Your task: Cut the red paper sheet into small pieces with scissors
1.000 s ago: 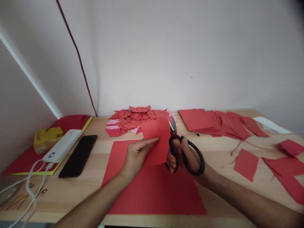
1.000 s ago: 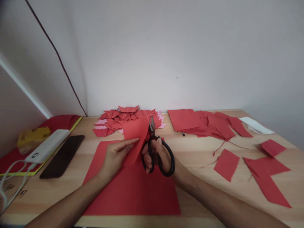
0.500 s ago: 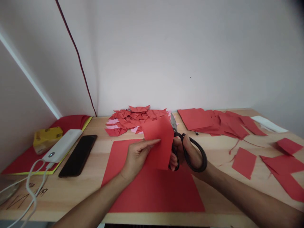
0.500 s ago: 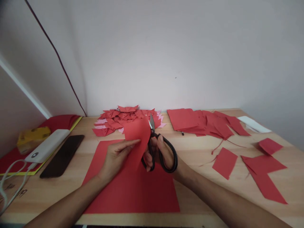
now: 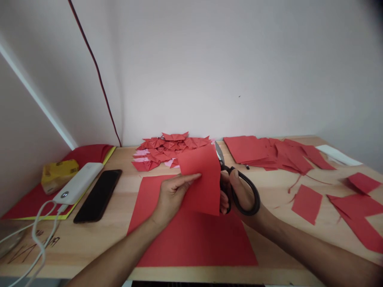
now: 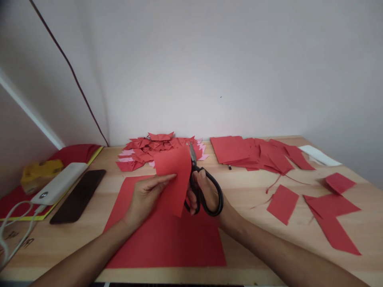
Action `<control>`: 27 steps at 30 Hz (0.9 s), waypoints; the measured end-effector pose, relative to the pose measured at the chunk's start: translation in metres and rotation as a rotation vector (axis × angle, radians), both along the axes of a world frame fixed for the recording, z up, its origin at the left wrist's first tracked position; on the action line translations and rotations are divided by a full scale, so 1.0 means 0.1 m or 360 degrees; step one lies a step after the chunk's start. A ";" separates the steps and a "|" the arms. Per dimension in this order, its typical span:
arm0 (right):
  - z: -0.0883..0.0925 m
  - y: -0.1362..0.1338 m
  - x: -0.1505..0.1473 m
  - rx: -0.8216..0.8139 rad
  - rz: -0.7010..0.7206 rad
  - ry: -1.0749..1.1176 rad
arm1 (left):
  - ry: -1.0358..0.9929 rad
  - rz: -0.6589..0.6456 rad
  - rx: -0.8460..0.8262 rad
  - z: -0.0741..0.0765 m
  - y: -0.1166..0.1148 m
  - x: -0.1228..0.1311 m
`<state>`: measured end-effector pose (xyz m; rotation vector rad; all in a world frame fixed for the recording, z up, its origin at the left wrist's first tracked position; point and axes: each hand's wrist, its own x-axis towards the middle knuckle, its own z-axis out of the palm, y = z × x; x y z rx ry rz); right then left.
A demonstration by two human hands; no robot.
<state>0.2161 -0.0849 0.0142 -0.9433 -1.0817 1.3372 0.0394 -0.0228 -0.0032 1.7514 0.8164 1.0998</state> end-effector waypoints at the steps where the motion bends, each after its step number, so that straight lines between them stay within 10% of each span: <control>1: 0.01 0.00 0.01 0.0004 -0.0015 -0.0025 | 0.0000 0.0006 -0.0002 0.00 0.00 0.00; 27: 0.22 0.12 0.49 0.0011 -0.0745 -0.0770 | 0.0236 -0.0114 0.0575 0.01 -0.05 -0.04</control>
